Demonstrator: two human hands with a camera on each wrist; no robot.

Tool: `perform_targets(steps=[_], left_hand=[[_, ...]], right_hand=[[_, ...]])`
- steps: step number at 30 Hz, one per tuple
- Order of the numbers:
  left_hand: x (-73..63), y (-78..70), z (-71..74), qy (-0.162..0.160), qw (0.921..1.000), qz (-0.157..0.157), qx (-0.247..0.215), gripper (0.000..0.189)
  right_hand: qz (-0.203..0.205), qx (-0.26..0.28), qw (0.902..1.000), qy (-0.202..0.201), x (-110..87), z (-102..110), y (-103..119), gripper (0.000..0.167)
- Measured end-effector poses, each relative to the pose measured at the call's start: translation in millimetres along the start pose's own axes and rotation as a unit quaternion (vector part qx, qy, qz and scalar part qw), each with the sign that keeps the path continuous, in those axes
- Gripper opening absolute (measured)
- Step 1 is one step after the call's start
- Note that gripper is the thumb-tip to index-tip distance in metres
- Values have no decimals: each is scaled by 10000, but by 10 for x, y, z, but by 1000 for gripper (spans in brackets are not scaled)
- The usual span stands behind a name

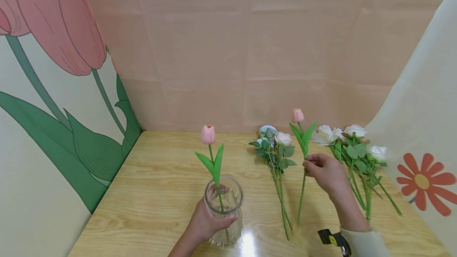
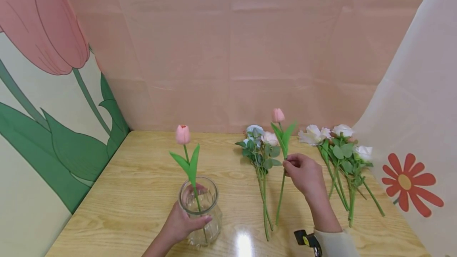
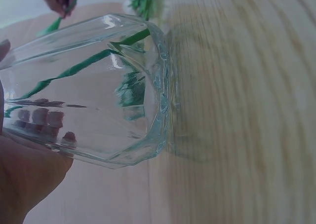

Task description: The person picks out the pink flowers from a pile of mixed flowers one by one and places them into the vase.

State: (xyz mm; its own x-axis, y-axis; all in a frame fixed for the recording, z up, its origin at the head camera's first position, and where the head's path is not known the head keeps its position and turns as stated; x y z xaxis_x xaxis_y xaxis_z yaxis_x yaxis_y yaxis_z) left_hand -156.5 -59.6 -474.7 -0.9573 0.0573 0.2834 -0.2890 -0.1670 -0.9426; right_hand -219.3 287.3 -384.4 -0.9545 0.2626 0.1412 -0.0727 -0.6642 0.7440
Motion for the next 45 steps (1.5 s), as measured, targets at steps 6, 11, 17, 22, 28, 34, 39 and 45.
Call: perform_targets(steps=[6,11,17,22,28,34,39,45], left_hand=[[5,-5,-2,54,10000,10,1,73],[8,-7,-2,83,9999,44,39,75],[10,-15,2,38,9999,67,92,75],[9,-22,0,-5,9999,-13,100,75],[5,-15,2,-10,10000,-35,70,73],[-1,-5,5,-23,10000,-6,78,73],[-3,-2,3,-18,10000,10,65,73],[-2,0,1,-12,10000,-3,88,72]], right_hand=[[73,70,9999,-21,-36,-3,89,50],[118,111,9999,-60,-63,-4,163,48],[219,205,9995,-109,-89,-10,234,45],[259,358,9990,-51,-120,-27,272,45],[261,520,9983,-69,-143,-42,324,42],[239,669,9975,-70,-163,-52,373,42],[274,711,9970,-106,-178,-62,421,40],[316,763,9965,-129,-191,-65,485,38]])
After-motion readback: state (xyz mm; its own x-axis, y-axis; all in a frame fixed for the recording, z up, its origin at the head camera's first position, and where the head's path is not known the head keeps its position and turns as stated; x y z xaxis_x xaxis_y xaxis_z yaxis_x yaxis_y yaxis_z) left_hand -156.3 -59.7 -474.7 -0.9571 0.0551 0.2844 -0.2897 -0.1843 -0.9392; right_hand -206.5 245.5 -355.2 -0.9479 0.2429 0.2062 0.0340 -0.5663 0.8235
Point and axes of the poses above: each hand's wrist, its own x-axis towards the middle knuckle, its own z-axis out of the back of the hand, y = z × x, the point moved 3 cm from there along x, towards the middle knuckle, and after that the axes turned 11 degrees about -y, right-handed, at the moved point
